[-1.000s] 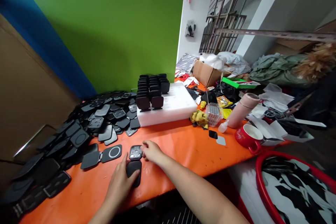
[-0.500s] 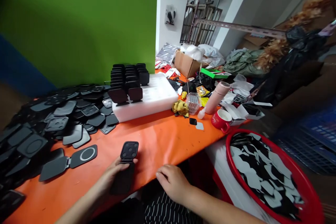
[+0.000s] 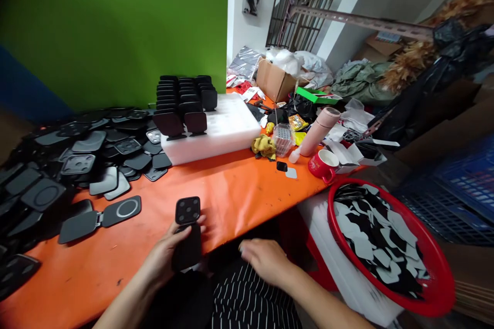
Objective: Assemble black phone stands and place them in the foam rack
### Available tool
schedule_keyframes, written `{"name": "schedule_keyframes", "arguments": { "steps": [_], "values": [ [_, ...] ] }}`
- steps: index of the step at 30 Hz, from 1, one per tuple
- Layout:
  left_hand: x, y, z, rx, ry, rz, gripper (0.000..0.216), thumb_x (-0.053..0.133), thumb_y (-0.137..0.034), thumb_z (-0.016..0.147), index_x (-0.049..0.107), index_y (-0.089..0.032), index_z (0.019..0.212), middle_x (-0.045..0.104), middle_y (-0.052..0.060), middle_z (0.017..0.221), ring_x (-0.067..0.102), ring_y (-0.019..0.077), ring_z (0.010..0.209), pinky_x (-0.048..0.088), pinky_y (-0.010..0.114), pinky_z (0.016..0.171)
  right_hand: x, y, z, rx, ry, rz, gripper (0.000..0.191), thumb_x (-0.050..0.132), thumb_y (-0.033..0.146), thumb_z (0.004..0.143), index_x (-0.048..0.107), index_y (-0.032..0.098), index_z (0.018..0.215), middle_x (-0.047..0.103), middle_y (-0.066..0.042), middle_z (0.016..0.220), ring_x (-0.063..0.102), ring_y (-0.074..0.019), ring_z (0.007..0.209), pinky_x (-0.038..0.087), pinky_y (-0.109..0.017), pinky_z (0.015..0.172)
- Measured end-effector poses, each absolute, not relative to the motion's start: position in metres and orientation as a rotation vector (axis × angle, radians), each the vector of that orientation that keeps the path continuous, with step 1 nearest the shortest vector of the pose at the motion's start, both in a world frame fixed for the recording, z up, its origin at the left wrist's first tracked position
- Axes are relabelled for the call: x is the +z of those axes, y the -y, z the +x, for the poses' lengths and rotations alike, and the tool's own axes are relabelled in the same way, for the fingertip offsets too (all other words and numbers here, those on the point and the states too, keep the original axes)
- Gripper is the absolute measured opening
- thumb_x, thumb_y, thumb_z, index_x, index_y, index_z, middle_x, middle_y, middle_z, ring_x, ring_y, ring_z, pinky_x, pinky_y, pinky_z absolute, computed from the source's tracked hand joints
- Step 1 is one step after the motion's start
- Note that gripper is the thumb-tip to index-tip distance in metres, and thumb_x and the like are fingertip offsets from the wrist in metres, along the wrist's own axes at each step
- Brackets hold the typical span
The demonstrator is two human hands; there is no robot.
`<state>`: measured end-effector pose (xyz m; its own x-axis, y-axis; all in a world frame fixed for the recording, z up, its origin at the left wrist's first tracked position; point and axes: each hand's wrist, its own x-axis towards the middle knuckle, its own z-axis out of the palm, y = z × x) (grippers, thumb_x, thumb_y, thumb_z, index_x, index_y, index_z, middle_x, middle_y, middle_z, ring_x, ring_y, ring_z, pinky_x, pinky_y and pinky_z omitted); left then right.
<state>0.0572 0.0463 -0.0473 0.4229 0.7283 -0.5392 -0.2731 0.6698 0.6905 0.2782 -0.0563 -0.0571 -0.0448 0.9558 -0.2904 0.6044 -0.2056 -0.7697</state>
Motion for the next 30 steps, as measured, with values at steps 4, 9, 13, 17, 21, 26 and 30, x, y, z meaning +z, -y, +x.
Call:
{"name": "schedule_keyframes", "arguments": {
  "steps": [4, 9, 13, 17, 21, 26, 30],
  "values": [
    [-0.047, -0.035, 0.064, 0.598, -0.966, 0.724, 0.042, 0.057, -0.030, 0.076, 0.049, -0.017, 0.115, 0.060, 0.010, 0.110, 0.060, 0.0253, 0.095, 0.051, 0.034, 0.070, -0.017, 0.039, 0.257, 1.012, 1.853, -1.705, 0.030, 0.032, 0.034, 0.091, 0.061, 0.023, 0.093, 0.062, -0.002, 0.086, 0.056, -0.0142, 0.076, 0.040, -0.024, 0.069],
    [-0.045, -0.024, 0.065, 0.624, -1.037, 1.295, 0.057, 0.049, -0.022, 0.077, 0.035, -0.019, 0.132, 0.048, 0.010, 0.128, 0.047, 0.0260, 0.114, 0.041, 0.040, 0.091, 0.000, -0.013, 0.220, 0.814, 1.938, -1.727, 0.033, 0.028, 0.030, 0.092, 0.059, 0.019, 0.089, 0.063, -0.004, 0.085, 0.056, -0.0147, 0.078, 0.039, -0.024, 0.070],
    [-0.036, -0.020, 0.058, 0.677, -1.126, 1.543, 0.059, 0.044, -0.017, 0.077, 0.032, -0.022, 0.135, 0.044, 0.009, 0.132, 0.042, 0.0259, 0.119, 0.034, 0.042, 0.098, 0.006, -0.026, 0.211, 0.720, 2.139, -1.751, 0.034, 0.027, 0.030, 0.092, 0.059, 0.019, 0.088, 0.063, -0.005, 0.083, 0.057, -0.0165, 0.076, 0.038, -0.027, 0.068],
    [-0.030, -0.018, 0.057, 0.686, -1.178, 1.469, 0.058, 0.045, -0.021, 0.079, 0.032, -0.021, 0.135, 0.054, 0.012, 0.121, 0.050, 0.0285, 0.111, 0.042, 0.041, 0.088, 0.016, -0.028, 0.213, 0.750, 2.260, -1.667, 0.035, 0.037, 0.044, 0.087, 0.058, 0.018, 0.096, 0.062, -0.006, 0.087, 0.057, -0.0187, 0.077, 0.037, -0.028, 0.065],
    [-0.028, -0.019, 0.061, 0.667, -1.195, 1.405, 0.053, 0.045, -0.022, 0.079, 0.038, -0.017, 0.131, 0.059, 0.012, 0.115, 0.053, 0.0283, 0.107, 0.045, 0.039, 0.084, 0.018, -0.033, 0.211, 0.763, 2.214, -1.720, 0.039, 0.036, 0.049, 0.086, 0.060, 0.019, 0.092, 0.062, -0.005, 0.085, 0.056, -0.0171, 0.075, 0.034, -0.026, 0.063],
    [-0.031, -0.024, 0.064, 0.656, -1.205, 1.432, 0.052, 0.045, -0.023, 0.080, 0.038, -0.017, 0.131, 0.058, 0.011, 0.115, 0.050, 0.0283, 0.111, 0.042, 0.040, 0.089, 0.005, -0.030, 0.203, 0.707, 2.158, -1.702, 0.031, 0.037, 0.040, 0.088, 0.060, 0.020, 0.081, 0.061, -0.001, 0.078, 0.055, -0.0131, 0.070, 0.032, -0.024, 0.060],
    [-0.041, -0.025, 0.064, 0.636, -1.228, 1.431, 0.059, 0.044, -0.019, 0.079, 0.028, -0.018, 0.136, 0.051, 0.010, 0.125, 0.041, 0.0282, 0.120, 0.037, 0.044, 0.095, -0.004, -0.025, 0.200, 0.719, 2.158, -1.713, 0.033, 0.035, 0.039, 0.090, 0.061, 0.020, 0.080, 0.060, -0.001, 0.077, 0.055, -0.0130, 0.070, 0.034, -0.024, 0.061]
  ]
}}
